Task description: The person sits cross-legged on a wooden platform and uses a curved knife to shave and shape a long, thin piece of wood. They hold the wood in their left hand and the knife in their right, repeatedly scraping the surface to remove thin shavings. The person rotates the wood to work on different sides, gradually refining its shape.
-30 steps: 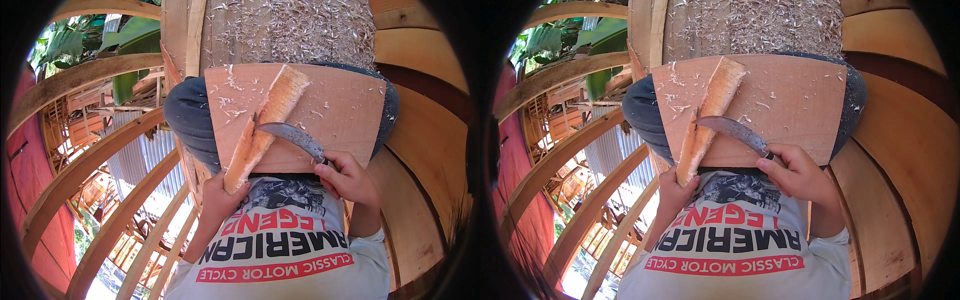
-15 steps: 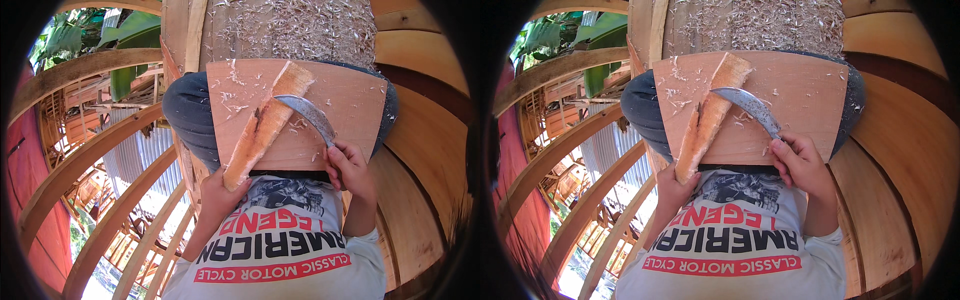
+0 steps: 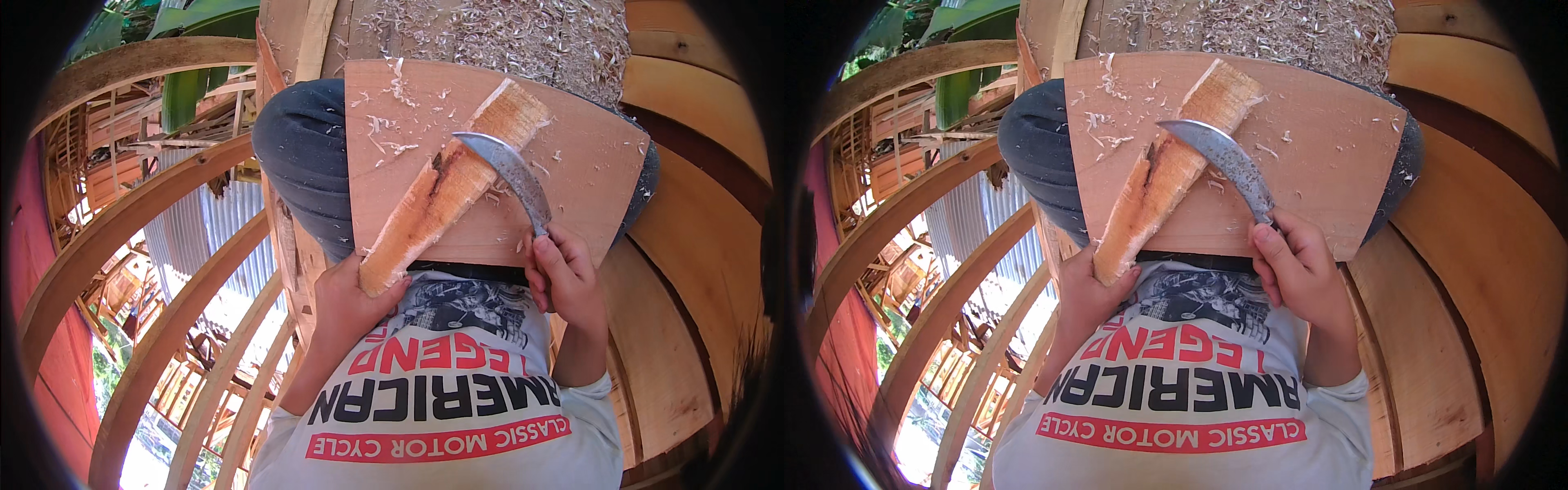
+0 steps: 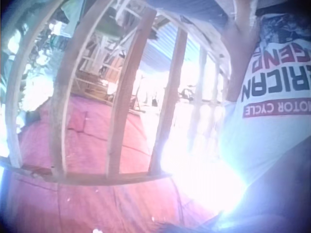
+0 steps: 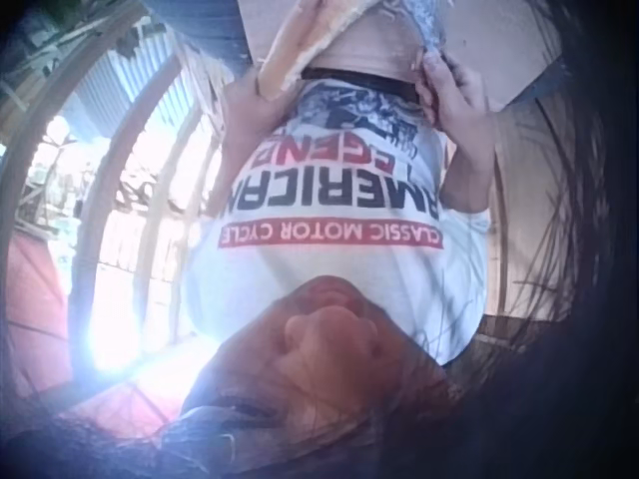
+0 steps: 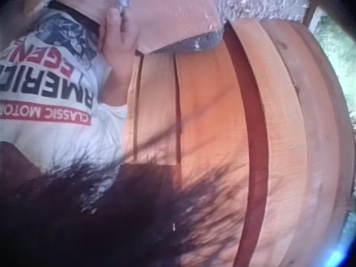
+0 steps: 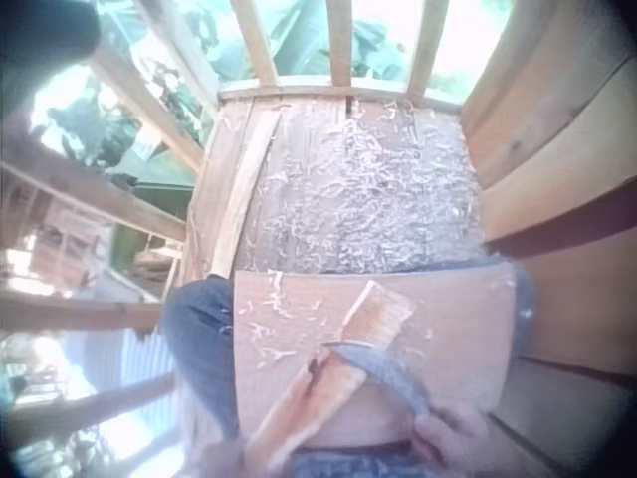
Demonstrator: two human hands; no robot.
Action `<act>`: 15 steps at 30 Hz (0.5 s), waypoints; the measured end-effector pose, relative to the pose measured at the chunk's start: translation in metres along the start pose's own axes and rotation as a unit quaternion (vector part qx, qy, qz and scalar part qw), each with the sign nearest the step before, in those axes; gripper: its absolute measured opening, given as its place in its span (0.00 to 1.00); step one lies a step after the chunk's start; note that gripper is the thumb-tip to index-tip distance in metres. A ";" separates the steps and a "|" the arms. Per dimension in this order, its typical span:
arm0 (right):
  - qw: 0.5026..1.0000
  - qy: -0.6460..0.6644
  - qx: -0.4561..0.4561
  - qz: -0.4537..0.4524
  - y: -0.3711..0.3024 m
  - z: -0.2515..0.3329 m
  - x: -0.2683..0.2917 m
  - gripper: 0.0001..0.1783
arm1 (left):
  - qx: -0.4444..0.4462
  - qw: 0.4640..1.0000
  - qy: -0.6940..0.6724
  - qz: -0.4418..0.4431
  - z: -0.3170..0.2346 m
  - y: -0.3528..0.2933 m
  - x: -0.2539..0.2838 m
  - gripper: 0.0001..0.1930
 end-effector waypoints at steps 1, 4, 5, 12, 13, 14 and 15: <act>0.995 -0.014 0.055 -0.082 0.002 0.001 0.004 0.13 | -0.029 0.999 0.016 -0.014 0.007 0.002 -0.002 0.24; 0.922 -0.044 0.212 -0.320 0.004 0.012 0.026 0.12 | -0.050 0.998 0.022 -0.025 0.007 0.005 -0.002 0.25; 0.881 -0.043 0.259 -0.394 0.004 0.022 0.042 0.11 | -0.044 0.999 0.015 -0.025 0.007 0.002 -0.002 0.25; 0.961 -0.125 0.180 -0.169 0.017 -0.005 0.031 0.07 | -0.046 0.996 0.066 -0.032 0.015 0.013 -0.006 0.24; 0.967 -0.098 0.176 -0.159 0.023 -0.011 0.025 0.07 | -0.040 0.996 0.076 -0.033 0.016 0.012 -0.004 0.25; 0.971 -0.071 0.172 -0.147 0.028 -0.012 0.020 0.06 | -0.033 0.995 0.086 -0.033 0.016 0.010 -0.004 0.26; 0.972 -0.043 0.189 -0.132 0.029 -0.009 0.016 0.06 | -0.033 0.995 0.089 -0.031 0.014 0.008 -0.002 0.26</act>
Point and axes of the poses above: each hand's wrist, its own y-axis towards the middle knuckle, its own x-axis out of the back of the hand, z = x × y, the point moved 3 cm from there along y, towards the middle knuckle, and after that the axes turned 3 degrees about x, right-handed, at the moved point
